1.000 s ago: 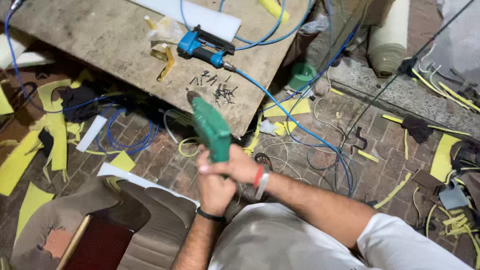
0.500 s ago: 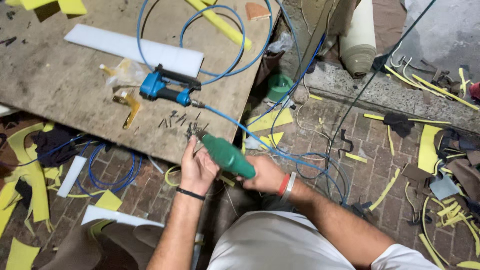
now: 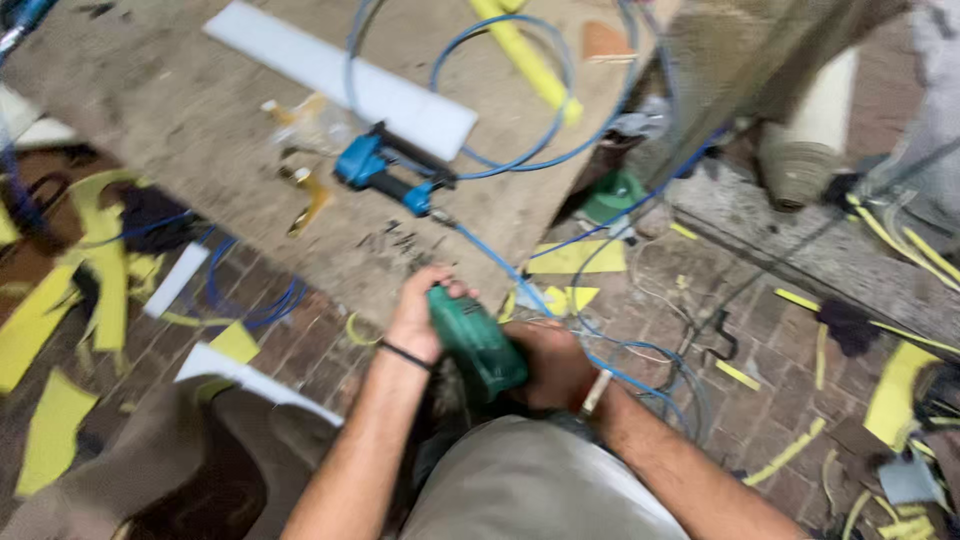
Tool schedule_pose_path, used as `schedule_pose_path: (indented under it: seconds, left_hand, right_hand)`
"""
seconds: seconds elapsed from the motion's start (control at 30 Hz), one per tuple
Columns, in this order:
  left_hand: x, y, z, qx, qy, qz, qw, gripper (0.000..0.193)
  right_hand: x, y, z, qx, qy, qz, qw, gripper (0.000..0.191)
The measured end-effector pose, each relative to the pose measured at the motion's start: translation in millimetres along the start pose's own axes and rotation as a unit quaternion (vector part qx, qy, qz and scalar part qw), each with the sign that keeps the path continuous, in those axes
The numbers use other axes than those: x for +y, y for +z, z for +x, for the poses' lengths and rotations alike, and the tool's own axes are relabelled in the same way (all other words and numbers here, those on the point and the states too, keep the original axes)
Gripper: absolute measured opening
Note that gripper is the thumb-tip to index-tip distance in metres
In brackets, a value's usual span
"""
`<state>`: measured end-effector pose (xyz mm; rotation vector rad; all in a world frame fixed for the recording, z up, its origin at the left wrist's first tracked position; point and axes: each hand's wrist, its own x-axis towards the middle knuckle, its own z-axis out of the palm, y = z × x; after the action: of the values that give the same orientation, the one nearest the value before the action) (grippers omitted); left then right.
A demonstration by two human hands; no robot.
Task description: The person picks up screws from a ledge and places them into a cardboard box, then walks to a workbench and untangles a power cord. They pick up a power drill and a gold-colored metal bracket, hold the bracket against the corner of an upholstered sofa arm, and drive screws to fasten the bracket in place.
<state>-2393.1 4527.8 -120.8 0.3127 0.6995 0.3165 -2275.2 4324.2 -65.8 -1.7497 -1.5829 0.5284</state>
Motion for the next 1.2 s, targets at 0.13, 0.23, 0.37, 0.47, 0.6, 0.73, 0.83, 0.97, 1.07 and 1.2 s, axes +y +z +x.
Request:
schedule_pose_path:
  seconds: [0.13, 0.23, 0.37, 0.47, 0.6, 0.73, 0.83, 0.97, 1.07, 1.2]
  left_hand:
    - [-6.3, -23.7, 13.1, 0.004, -0.028, 0.015, 0.999, 0.018]
    - [-4.0, -69.6, 19.5, -0.018, -0.019, 0.082, 0.996, 0.03]
    - [22.6, -157.0, 45.6, 0.023, 0.123, 0.377, 0.917, 0.034]
    - [38.1, -208.2, 56.6, 0.119, 0.288, 0.646, 0.697, 0.028]
    - [47.7, -200.0, 71.1, 0.089, 0.337, 0.715, 0.606, 0.044]
    - [51.0, -157.4, 70.7, 0.04, 0.337, 0.786, 0.518, 0.055]
    - [50.2, -143.8, 69.7, 0.071, 0.319, 0.776, 0.539, 0.055]
    - [50.7, -149.5, 74.4, 0.113, 0.321, 0.766, 0.545, 0.022]
    - [57.1, -154.3, 77.3, 0.092, 0.312, 0.77, 0.549, 0.022]
    - [64.1, -157.0, 76.6, 0.087, 0.296, 0.795, 0.522, 0.016]
  right_hand:
    - [-3.1, 29.1, -2.6, -0.016, 0.082, 0.074, 0.994, 0.055]
    - [0.0, 54.0, -12.4, 0.11, 0.052, -0.083, 0.989, 0.071]
    - [10.5, 72.8, -35.4, 0.135, 0.171, -0.137, 0.966, 0.069]
    - [12.9, 77.9, -56.3, 0.163, 0.272, -0.118, 0.941, 0.068]
    - [6.2, 84.5, -72.7, 0.195, 0.327, -0.071, 0.922, 0.054]
    - [-3.7, 94.2, -77.1, 0.219, 0.289, -0.041, 0.931, 0.054]
    - [-8.5, 98.5, -77.9, 0.225, 0.297, -0.003, 0.928, 0.052]
    - [-12.3, 97.0, -78.2, 0.232, 0.285, 0.044, 0.929, 0.05]
    - [-13.8, 95.1, -76.6, 0.232, 0.298, 0.071, 0.923, 0.046]
    - [-13.3, 94.2, -74.3, 0.229, 0.31, 0.094, 0.918, 0.036]
